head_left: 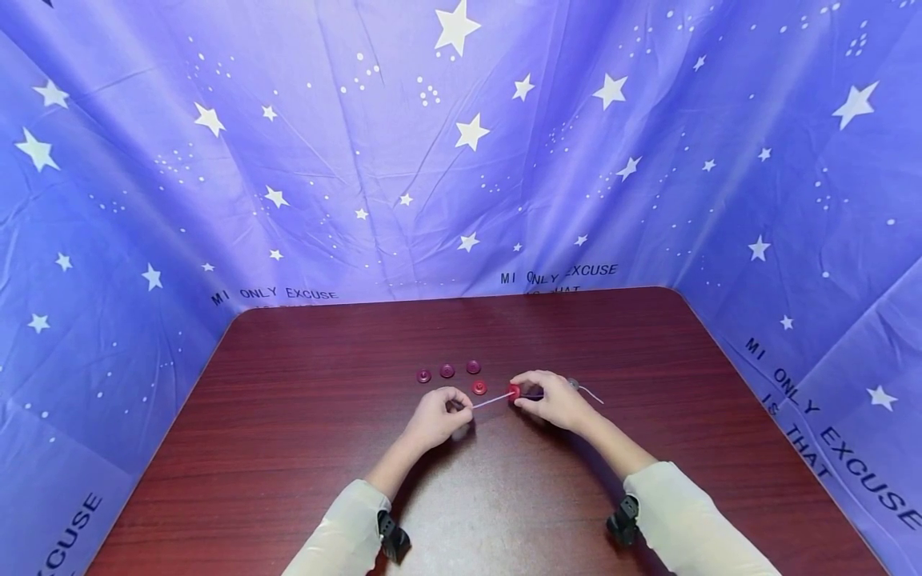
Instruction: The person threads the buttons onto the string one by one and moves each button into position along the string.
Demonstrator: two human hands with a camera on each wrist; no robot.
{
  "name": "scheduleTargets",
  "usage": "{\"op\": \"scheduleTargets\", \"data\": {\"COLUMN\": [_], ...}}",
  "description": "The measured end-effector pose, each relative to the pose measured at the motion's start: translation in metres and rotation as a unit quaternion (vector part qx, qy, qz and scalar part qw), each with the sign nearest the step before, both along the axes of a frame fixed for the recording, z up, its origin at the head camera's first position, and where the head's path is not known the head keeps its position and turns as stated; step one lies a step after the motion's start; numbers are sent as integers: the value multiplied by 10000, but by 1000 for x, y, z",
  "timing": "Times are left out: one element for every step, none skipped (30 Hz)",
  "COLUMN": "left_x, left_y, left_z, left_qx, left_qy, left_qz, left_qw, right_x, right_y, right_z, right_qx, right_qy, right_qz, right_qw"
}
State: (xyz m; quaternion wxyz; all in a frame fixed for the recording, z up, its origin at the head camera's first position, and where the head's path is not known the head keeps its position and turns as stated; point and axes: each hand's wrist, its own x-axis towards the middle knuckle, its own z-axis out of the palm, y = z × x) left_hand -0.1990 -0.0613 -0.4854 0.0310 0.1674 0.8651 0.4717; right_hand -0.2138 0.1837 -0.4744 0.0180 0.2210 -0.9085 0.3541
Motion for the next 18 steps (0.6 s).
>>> {"op": "scheduleTargets", "data": {"left_x": [0,0,0,0,0,0,0,0,0,0,1,1,1,1,1,1,1,1], "left_y": [0,0,-1,-1,-1,-1,-1,-1,-1,-1,-1,-1,-1,-2,-2,-2,-2,-2], "left_z": [0,0,0,0,0,0,1,1,1,1,1,1,2,2,2,2,2,2], "left_qx": [-6,-19,-38,-48,-57,-53,-49,-39,-31,-28,-24,-21,-17,-2,-3,-5,3,2], "left_qy": [0,-17,-18,-13,-16,-26,-31,-42,-49,-59,-92,-113,-133,-151,-153,-146,-144,-124], "left_qz": [5,18,27,36,42,50,54,56,54,52,51,50,47,45,46,48,49,49], "left_qw": [10000,10000,10000,10000,10000,10000,10000,10000,10000,10000,9999,9999,9999,9999,9999,9999,9999,9999], "right_x": [0,0,0,0,0,-1,-1,-1,-1,-1,-1,-1,-1,-1,-1,-2,-2,-2], "right_y": [1,1,2,2,3,4,4,5,6,6,6,6,6,6,6,6,6,6], "right_z": [0,0,0,0,1,1,1,1,1,0,0,0,0,0,0,0,-1,-1], "right_qx": [16,26,58,74,107,117,128,136,149,141,133,105,78,48,13,-18,-41,-58], "right_qy": [2,-8,-2,-1,7,18,27,31,44,49,60,59,54,52,53,54,61,70], "right_qz": [-28,-59,-94,-115,-147,-163,-172,-178,-185,-184,-187,-195,-203,-208,-206,-208,-218,-234], "right_qw": [10000,10000,9999,9999,9998,9998,9998,9997,9997,9997,9997,9997,9997,9998,9998,9998,9997,9997]}}
